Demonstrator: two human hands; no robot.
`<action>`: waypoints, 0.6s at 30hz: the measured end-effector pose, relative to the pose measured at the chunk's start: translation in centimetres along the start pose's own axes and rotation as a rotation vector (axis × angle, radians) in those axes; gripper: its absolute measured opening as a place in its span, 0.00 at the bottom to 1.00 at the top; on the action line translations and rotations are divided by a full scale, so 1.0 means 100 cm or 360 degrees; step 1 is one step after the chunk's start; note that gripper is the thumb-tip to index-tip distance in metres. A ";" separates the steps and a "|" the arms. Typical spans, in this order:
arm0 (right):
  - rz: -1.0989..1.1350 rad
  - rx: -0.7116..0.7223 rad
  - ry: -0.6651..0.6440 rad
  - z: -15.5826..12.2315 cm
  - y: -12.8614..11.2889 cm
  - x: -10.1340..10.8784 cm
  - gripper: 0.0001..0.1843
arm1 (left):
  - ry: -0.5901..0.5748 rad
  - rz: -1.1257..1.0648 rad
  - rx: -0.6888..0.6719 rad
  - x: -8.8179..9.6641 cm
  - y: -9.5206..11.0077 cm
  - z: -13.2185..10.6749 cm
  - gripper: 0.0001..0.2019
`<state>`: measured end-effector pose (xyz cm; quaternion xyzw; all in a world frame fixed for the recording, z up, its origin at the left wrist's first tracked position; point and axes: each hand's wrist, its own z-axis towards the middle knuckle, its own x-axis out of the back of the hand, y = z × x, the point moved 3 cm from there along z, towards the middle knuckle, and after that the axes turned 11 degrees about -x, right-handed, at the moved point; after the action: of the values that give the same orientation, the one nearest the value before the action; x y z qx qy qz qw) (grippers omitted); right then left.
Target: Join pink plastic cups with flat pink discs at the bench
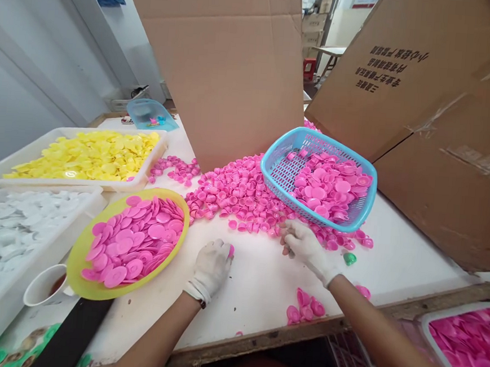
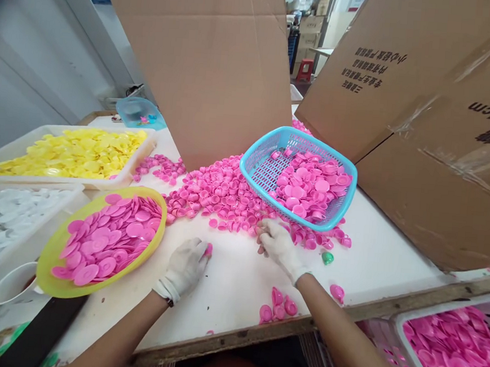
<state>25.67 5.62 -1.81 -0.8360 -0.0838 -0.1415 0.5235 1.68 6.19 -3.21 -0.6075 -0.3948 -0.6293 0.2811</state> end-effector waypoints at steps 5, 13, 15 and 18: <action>-0.0245 -0.0123 0.0031 0.021 0.005 -0.015 0.08 | 0.0259 -0.0261 0.0051 0.010 -0.004 -0.009 0.11; -0.0253 -0.0461 -0.0614 -0.018 0.027 -0.037 0.06 | 0.0278 -0.2227 0.0682 -0.006 0.024 -0.037 0.11; -0.0249 -0.0537 -0.0739 -0.023 0.036 -0.047 0.05 | 0.0218 -0.2419 0.0762 -0.016 0.035 -0.039 0.13; -0.0219 -0.0537 -0.0669 -0.022 0.041 -0.050 0.05 | 0.0158 -0.2543 0.0811 -0.025 0.044 -0.039 0.15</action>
<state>21.75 1.90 -6.04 -0.9147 -0.2225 -0.0121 0.3372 3.48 0.23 -4.74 -0.0347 -0.8235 -0.5567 -0.1035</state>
